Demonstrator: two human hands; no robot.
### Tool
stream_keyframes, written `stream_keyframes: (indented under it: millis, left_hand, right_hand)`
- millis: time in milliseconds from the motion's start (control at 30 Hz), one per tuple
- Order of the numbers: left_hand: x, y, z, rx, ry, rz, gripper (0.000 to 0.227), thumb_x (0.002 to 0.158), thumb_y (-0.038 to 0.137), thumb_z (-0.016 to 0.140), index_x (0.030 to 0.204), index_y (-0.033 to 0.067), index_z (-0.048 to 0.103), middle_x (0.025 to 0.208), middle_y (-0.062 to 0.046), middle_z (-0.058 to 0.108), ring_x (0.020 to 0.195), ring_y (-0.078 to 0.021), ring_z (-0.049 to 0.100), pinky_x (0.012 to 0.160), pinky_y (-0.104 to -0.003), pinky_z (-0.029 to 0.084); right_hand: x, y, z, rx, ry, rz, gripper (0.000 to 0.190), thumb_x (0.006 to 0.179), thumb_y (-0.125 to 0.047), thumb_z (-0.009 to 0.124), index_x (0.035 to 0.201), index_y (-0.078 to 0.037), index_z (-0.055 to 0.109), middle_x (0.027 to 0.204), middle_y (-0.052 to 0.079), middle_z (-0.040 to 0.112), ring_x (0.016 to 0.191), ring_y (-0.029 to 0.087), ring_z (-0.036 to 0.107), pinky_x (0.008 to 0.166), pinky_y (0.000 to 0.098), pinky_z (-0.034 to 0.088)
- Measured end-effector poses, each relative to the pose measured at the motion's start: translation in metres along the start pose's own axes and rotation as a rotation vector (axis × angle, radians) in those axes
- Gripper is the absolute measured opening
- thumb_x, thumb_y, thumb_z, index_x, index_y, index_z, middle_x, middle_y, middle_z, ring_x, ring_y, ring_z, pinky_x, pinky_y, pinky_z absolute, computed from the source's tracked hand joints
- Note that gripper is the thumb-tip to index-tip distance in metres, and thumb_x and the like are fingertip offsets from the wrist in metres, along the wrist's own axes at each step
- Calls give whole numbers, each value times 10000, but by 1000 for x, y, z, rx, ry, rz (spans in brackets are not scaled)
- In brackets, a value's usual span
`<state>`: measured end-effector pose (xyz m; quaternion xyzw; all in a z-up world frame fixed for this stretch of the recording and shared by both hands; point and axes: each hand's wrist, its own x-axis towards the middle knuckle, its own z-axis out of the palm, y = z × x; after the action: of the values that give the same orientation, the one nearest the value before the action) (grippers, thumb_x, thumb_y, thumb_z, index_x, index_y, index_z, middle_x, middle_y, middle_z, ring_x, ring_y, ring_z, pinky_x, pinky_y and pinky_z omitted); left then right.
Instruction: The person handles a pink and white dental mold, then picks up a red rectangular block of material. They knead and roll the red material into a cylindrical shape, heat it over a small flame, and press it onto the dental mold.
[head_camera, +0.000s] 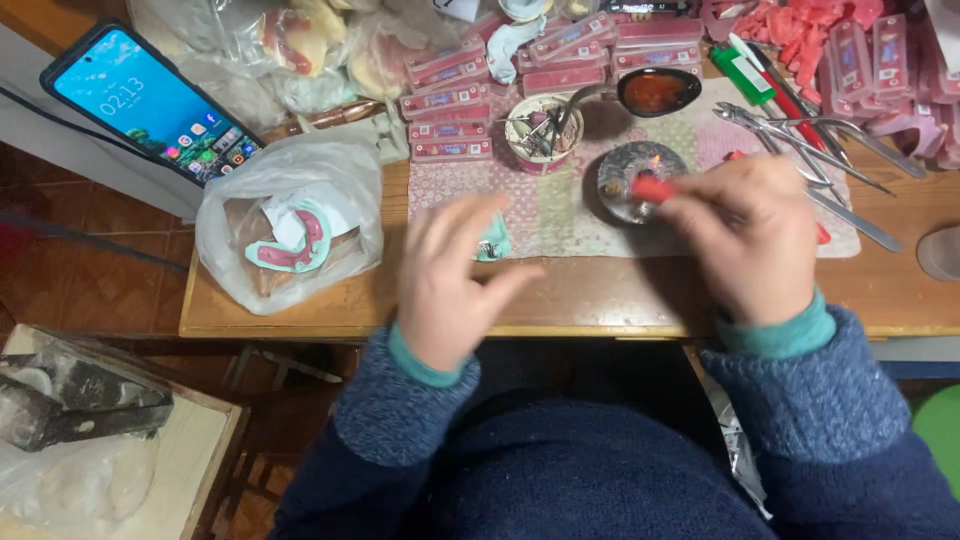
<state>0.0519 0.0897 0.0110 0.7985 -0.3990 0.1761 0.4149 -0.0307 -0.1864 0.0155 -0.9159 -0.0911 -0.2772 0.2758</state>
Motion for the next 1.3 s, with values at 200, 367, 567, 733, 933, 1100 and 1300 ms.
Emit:
stream_keyframes:
  millis: [200,367,567,733,933,1100,1300]
  left_hand:
    - [0,-25,0,197,-101,-233,1002,678,378,927,1485,35,442,1332,-184,655,1234,-374,566,1062,-507,379]
    - [-5,-32,15,229,-181,-331,1067,656,416,950,1513,71,416,1319,-144,682,1173,-338,615,1060,-517,379]
    - [-12,-10,31,91,-230,-175,1125,624,433,963,1527,84,391,1308,-149,669,1142,-338,630,1067,-542,370]
    - [-11,2,29,-8,-247,-136,1030,678,339,936,1536,107,415,1301,-115,670,1153,-321,599,1054,-463,410]
    - [-11,1,28,-23,-252,-132,1044,670,353,939,1538,113,411,1294,-121,658,1149,-319,595,1059,-464,410]
    - [-12,0,27,-19,-263,-137,1059,657,368,945,1538,118,414,1242,-145,651,1138,-337,592,1042,-466,415]
    - [-12,1,26,-18,-273,-161,1046,661,378,948,1532,122,429,1206,-156,653,1136,-339,594,1037,-466,420]
  right_hand:
    - [3,27,12,-6,167,288,160,953,-102,878,1081,-44,801,896,68,664,911,209,594,866,337,468]
    - [4,28,15,74,161,341,177,955,-85,870,1109,-37,798,893,66,656,919,179,586,835,307,468]
    - [1,30,17,172,193,371,182,962,-55,859,1128,-28,788,935,56,657,945,150,596,839,265,488]
    - [-1,32,17,138,185,368,182,965,-45,864,1131,-23,793,944,61,662,953,153,609,843,266,492]
    - [-1,32,17,153,193,350,175,976,-43,864,1132,-16,788,956,68,662,967,154,608,854,264,494]
    - [0,30,16,150,189,363,179,982,-42,864,1144,-17,791,954,67,666,925,141,611,838,259,495]
    - [2,29,17,142,190,349,200,971,-27,865,1157,-17,792,948,67,665,882,130,604,820,252,489]
